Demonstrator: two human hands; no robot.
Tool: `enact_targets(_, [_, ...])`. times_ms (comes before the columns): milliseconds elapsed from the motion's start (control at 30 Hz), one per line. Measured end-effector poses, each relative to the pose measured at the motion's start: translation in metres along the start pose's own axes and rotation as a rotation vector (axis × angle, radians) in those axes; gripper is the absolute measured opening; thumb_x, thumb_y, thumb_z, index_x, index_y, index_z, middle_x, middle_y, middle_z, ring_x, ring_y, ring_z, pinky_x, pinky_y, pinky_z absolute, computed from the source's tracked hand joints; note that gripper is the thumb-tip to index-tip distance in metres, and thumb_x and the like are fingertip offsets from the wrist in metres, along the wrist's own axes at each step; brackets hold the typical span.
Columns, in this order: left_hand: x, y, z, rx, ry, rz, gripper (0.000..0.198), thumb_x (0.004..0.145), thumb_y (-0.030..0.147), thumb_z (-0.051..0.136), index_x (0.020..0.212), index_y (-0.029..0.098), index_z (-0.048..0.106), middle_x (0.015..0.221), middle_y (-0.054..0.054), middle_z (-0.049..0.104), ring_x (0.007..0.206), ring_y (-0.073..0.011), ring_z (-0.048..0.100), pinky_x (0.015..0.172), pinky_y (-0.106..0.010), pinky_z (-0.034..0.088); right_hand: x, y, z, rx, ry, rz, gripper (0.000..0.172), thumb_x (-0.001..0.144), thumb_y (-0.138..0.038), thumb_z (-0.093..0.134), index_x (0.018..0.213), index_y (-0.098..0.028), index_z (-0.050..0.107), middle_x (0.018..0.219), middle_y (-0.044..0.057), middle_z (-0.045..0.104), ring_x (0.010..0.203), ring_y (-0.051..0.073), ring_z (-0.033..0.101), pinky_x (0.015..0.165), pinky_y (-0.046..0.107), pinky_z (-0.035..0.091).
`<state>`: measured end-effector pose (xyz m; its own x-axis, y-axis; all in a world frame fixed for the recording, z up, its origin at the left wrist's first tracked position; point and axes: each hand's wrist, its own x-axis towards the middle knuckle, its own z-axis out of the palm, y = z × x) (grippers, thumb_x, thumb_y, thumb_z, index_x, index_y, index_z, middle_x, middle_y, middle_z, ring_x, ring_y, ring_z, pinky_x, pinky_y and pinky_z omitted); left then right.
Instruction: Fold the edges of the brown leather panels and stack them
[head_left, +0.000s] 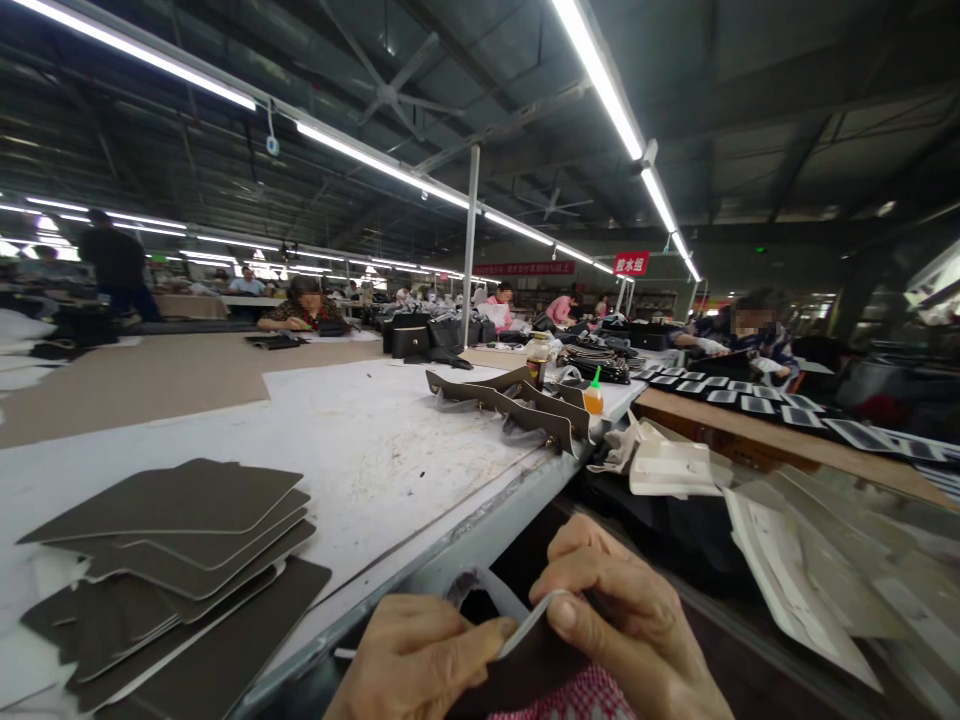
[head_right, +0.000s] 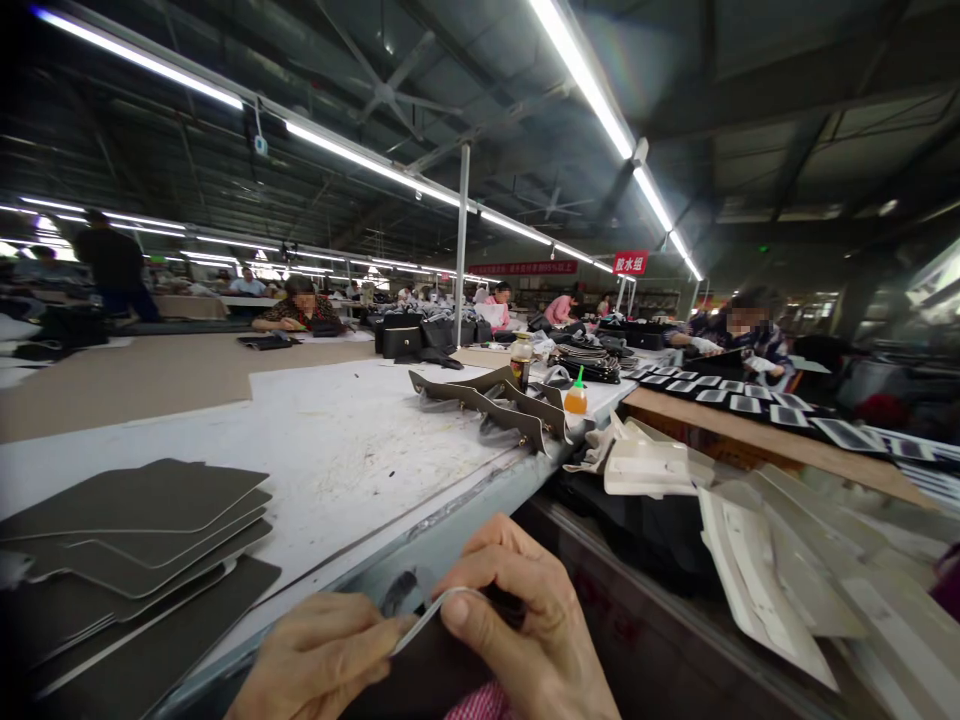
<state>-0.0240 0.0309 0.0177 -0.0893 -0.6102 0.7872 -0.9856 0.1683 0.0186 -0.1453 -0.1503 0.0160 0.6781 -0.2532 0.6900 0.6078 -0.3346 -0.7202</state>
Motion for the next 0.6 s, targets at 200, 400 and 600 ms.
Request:
enact_targets(200, [0.007,-0.001,0.015,-0.187,-0.033,-0.225,0.035,0.105,0.043,0.041,0.103,0.022,0.068,0.066,0.002,0.066,0.053,-0.0117,0.060,0.052,-0.020,0.046,0.002,0.023,0.002,-0.090,0.101,0.002,0.013,0.095,-0.034,0.066,0.086,-0.029,0.074,0.085,-0.001,0.055,0.078,0.014,0.053,0.066,0.026,0.039])
enact_targets(400, [0.009,-0.001,0.038,-0.211,0.029,-0.417,0.034,0.106,0.033,0.040,0.078,0.020,0.056,0.060,0.004,0.050,0.050,-0.0099,0.047,0.051,-0.022,0.035,0.005,0.022,0.012,-0.207,0.105,-0.062,0.015,0.094,-0.029,0.065,0.083,-0.028,0.075,0.079,-0.001,0.057,0.074,0.014,0.055,0.065,0.024,0.041])
enact_targets(600, [0.009,-0.003,0.042,-0.170,0.042,-0.432,0.028,0.103,0.026,0.044,0.077,0.020,0.056,0.058,0.005,0.046,0.049,-0.0104,0.045,0.050,-0.024,0.032,0.006,0.022,0.009,-0.174,0.153,-0.004,0.019,0.094,-0.035,0.065,0.080,-0.025,0.074,0.079,0.001,0.056,0.074,0.017,0.055,0.064,0.026,0.042])
